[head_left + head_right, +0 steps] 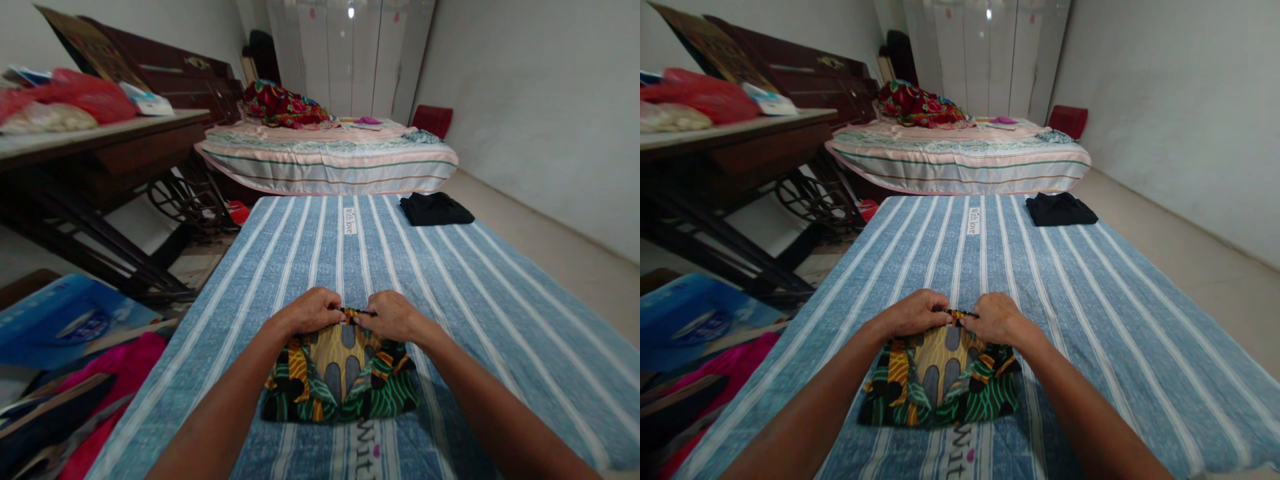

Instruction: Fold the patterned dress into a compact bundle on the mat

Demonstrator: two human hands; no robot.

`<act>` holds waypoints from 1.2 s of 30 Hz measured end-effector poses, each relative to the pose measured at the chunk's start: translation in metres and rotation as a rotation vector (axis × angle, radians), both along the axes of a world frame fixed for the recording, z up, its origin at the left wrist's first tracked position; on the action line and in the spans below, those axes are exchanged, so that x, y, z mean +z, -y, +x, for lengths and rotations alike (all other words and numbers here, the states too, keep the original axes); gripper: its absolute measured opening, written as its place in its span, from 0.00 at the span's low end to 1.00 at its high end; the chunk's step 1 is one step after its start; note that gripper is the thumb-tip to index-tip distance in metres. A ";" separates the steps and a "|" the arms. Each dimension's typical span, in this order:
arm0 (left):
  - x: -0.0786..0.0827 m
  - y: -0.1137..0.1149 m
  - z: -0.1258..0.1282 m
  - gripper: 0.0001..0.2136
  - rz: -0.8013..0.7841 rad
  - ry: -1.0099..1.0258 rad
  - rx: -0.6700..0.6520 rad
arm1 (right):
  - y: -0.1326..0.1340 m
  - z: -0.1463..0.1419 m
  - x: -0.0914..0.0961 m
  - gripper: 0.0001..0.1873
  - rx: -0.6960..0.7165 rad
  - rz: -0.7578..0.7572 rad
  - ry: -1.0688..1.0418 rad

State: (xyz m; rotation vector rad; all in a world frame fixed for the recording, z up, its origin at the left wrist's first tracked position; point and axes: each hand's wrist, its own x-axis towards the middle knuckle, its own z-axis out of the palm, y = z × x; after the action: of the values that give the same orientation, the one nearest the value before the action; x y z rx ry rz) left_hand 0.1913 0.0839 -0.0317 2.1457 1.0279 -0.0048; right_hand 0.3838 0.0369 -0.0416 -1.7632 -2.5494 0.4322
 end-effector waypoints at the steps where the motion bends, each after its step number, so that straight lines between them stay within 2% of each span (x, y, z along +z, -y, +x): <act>1: 0.000 0.000 0.000 0.09 -0.007 0.009 0.007 | 0.001 0.001 -0.001 0.20 0.006 0.011 -0.005; 8: 0.001 0.000 -0.001 0.09 -0.070 0.072 0.048 | 0.004 0.004 0.001 0.21 0.047 0.036 -0.057; 16: -0.003 -0.004 0.003 0.11 -0.010 0.019 0.096 | 0.001 0.006 0.002 0.09 0.061 0.014 -0.137; 22: 0.006 0.002 0.008 0.09 0.140 -0.117 0.086 | -0.003 0.006 -0.001 0.09 0.034 -0.025 -0.127; 25: 0.010 0.009 0.011 0.10 0.332 -0.225 0.043 | -0.004 0.005 -0.003 0.10 0.021 -0.036 -0.136; 28: 0.012 0.019 0.019 0.12 0.504 -0.214 -0.002 | -0.006 0.006 -0.005 0.12 -0.002 -0.043 -0.188; 30: 0.012 0.025 0.026 0.12 0.525 -0.166 -0.041 | -0.006 0.007 -0.006 0.12 -0.029 -0.054 -0.250; 33: 0.009 0.031 0.035 0.12 0.473 -0.114 -0.086 | -0.005 0.012 -0.006 0.11 -0.052 -0.054 -0.334; 36: 0.003 0.031 0.040 0.16 0.440 -0.050 -0.072 | -0.001 0.021 -0.005 0.11 -0.076 -0.046 -0.437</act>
State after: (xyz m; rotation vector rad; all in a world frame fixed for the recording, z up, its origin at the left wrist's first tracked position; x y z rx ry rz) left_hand 0.2316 0.0530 -0.0290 2.5900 1.0531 0.1459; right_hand 0.4044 0.0375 -0.0465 -1.5601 -2.1786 0.7799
